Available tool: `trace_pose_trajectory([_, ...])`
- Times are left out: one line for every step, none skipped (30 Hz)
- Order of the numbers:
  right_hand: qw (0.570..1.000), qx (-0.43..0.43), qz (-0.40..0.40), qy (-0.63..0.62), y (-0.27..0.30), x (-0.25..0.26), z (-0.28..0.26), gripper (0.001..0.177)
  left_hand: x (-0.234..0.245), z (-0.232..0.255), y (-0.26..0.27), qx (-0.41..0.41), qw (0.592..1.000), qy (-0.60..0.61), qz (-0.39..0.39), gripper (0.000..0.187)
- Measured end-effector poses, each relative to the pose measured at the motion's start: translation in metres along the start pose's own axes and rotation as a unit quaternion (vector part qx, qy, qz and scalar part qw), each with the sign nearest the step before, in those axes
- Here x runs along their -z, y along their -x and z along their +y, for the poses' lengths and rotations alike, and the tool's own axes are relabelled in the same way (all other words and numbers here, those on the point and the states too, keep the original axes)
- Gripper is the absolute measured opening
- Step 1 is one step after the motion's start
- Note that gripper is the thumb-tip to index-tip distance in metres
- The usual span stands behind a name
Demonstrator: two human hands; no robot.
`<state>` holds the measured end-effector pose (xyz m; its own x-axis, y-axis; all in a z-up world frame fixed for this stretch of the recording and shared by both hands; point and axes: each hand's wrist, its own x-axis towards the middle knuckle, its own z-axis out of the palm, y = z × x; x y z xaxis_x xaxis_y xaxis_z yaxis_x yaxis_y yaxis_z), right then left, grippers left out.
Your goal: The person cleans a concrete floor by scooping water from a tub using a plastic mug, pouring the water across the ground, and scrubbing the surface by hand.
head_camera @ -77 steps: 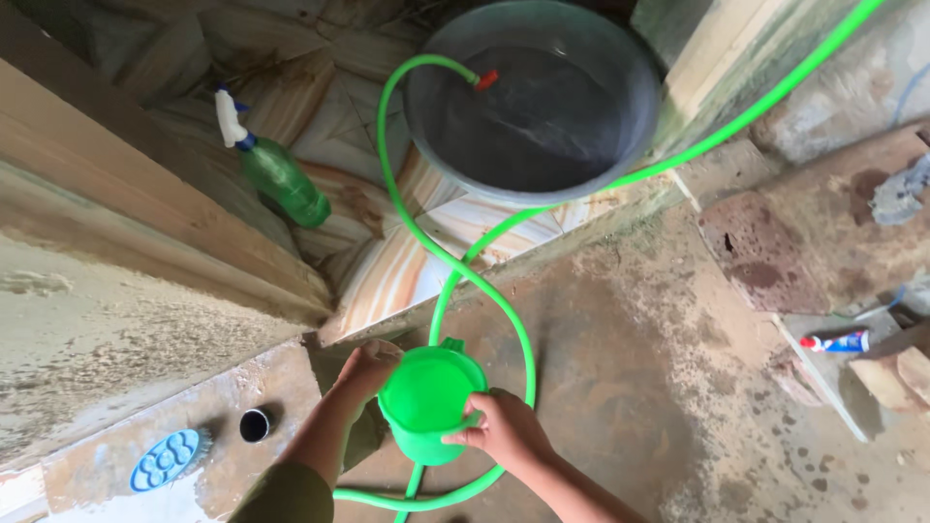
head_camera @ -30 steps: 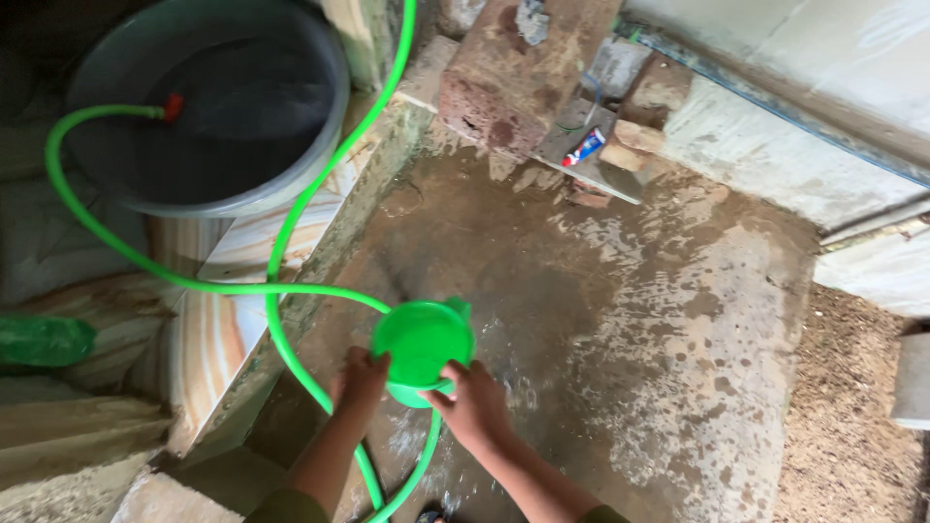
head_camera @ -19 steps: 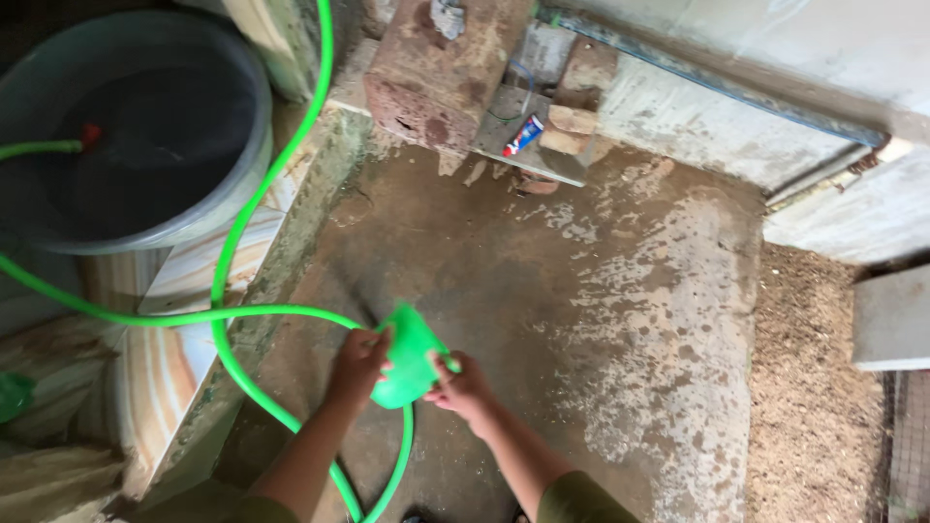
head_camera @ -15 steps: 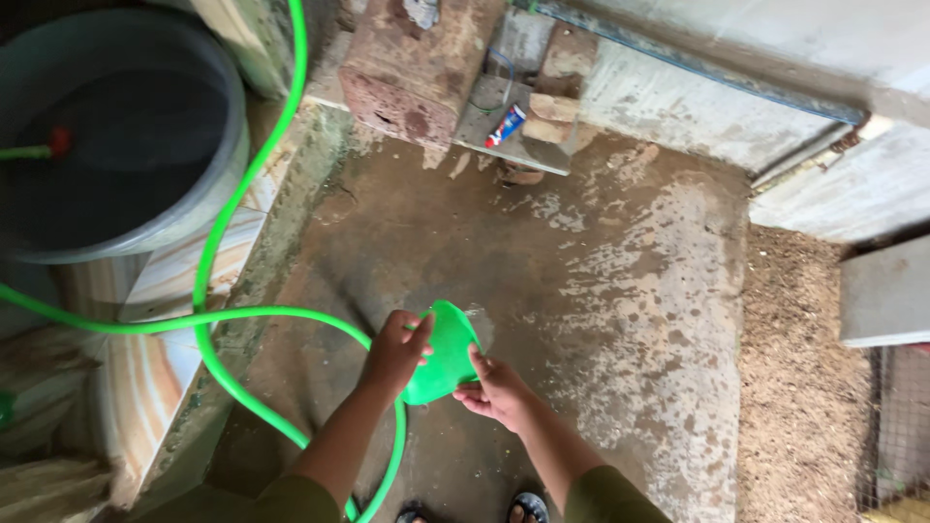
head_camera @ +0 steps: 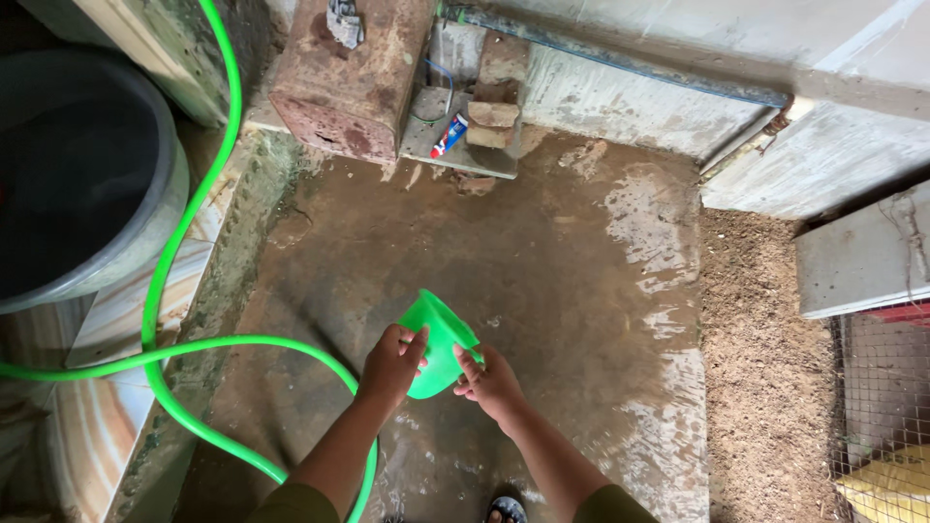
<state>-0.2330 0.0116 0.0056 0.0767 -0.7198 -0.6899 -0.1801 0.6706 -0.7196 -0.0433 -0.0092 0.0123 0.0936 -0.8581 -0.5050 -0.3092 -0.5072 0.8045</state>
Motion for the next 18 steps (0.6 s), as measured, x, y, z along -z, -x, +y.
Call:
trace_pose_trajectory([0.999, 0.039, 0.015, 0.023, 0.004, 0.002, -0.004, 0.067, -0.003, 0.003, 0.001, 0.001, 1.000, 0.000, 0.003, 0.050])
trace_pose_trajectory([0.999, 0.039, 0.016, 0.022, 0.009, 0.004, -0.008, 0.067, -0.006, 0.006, 0.002, 0.001, 1.000, 0.000, 0.002, 0.050])
trace_pose_trajectory([0.993, 0.061, 0.036, 0.097, 0.014, 0.005, -0.013, 0.062, -0.009, 0.008, 0.002, 0.000, 1.000, 0.009, 0.008, 0.051])
trace_pose_trajectory([0.980, 0.084, 0.056, 0.172, 0.019, 0.008, -0.018, 0.058, -0.012, 0.011, 0.002, -0.001, 1.000, 0.020, 0.014, 0.052])
trace_pose_trajectory([0.980, 0.085, 0.056, 0.171, 0.023, 0.011, -0.023, 0.058, -0.015, 0.013, 0.001, -0.002, 1.000, 0.019, 0.015, 0.052])
trace_pose_trajectory([0.968, 0.143, 0.072, 0.195, 0.029, 0.013, -0.027, 0.054, -0.018, 0.015, 0.000, 0.009, 0.999, 0.032, 0.031, 0.051])
trace_pose_trajectory([0.951, 0.200, 0.088, 0.218, 0.034, 0.014, -0.032, 0.051, -0.021, 0.016, -0.001, 0.019, 0.998, 0.045, 0.046, 0.051])
trace_pose_trajectory([0.951, 0.203, 0.087, 0.218, 0.039, 0.017, -0.037, 0.051, -0.022, 0.016, -0.002, 0.018, 0.998, 0.045, 0.049, 0.051])
trace_pose_trajectory([0.949, 0.193, 0.083, 0.235, 0.044, 0.020, -0.041, 0.047, -0.023, 0.015, -0.002, 0.040, 0.997, 0.041, 0.053, 0.046])
trace_pose_trajectory([0.947, 0.183, 0.077, 0.253, 0.048, 0.021, -0.047, 0.044, -0.022, 0.014, -0.003, 0.063, 0.996, 0.037, 0.059, 0.042])
trace_pose_trajectory([0.946, 0.186, 0.076, 0.254, 0.052, 0.023, -0.053, 0.044, -0.019, 0.012, -0.005, 0.061, 0.995, 0.038, 0.062, 0.042])
trace_pose_trajectory([0.945, 0.209, 0.060, 0.245, 0.055, 0.026, -0.059, 0.041, -0.016, 0.011, -0.008, 0.069, 0.994, 0.064, 0.051, 0.036])
trace_pose_trajectory([0.943, 0.231, 0.043, 0.236, 0.058, 0.028, -0.064, 0.039, -0.013, 0.010, -0.012, 0.077, 0.992, 0.090, 0.039, 0.030])
trace_pose_trajectory([0.942, 0.234, 0.040, 0.238, 0.060, 0.029, -0.069, 0.039, -0.010, 0.008, -0.015, 0.077, 0.992, 0.093, 0.043, 0.030])
trace_pose_trajectory([0.941, 0.242, 0.031, 0.234, 0.061, 0.030, -0.073, 0.040, -0.006, 0.007, -0.018, 0.062, 0.992, 0.105, 0.042, 0.027])
trace_pose_trajectory([0.941, 0.250, 0.022, 0.229, 0.062, 0.030, -0.077, 0.040, -0.003, 0.007, -0.019, 0.048, 0.991, 0.116, 0.040, 0.025])
trace_pose_trajectory([0.940, 0.252, 0.018, 0.230, 0.063, 0.029, -0.081, 0.040, 0.002, 0.007, -0.018, 0.048, 0.991, 0.118, 0.044, 0.025])
trace_pose_trajectory([0.935, 0.248, 0.015, 0.255, 0.062, 0.028, -0.086, 0.044, 0.008, 0.009, -0.017, 0.053, 0.991, 0.114, 0.047, 0.024])
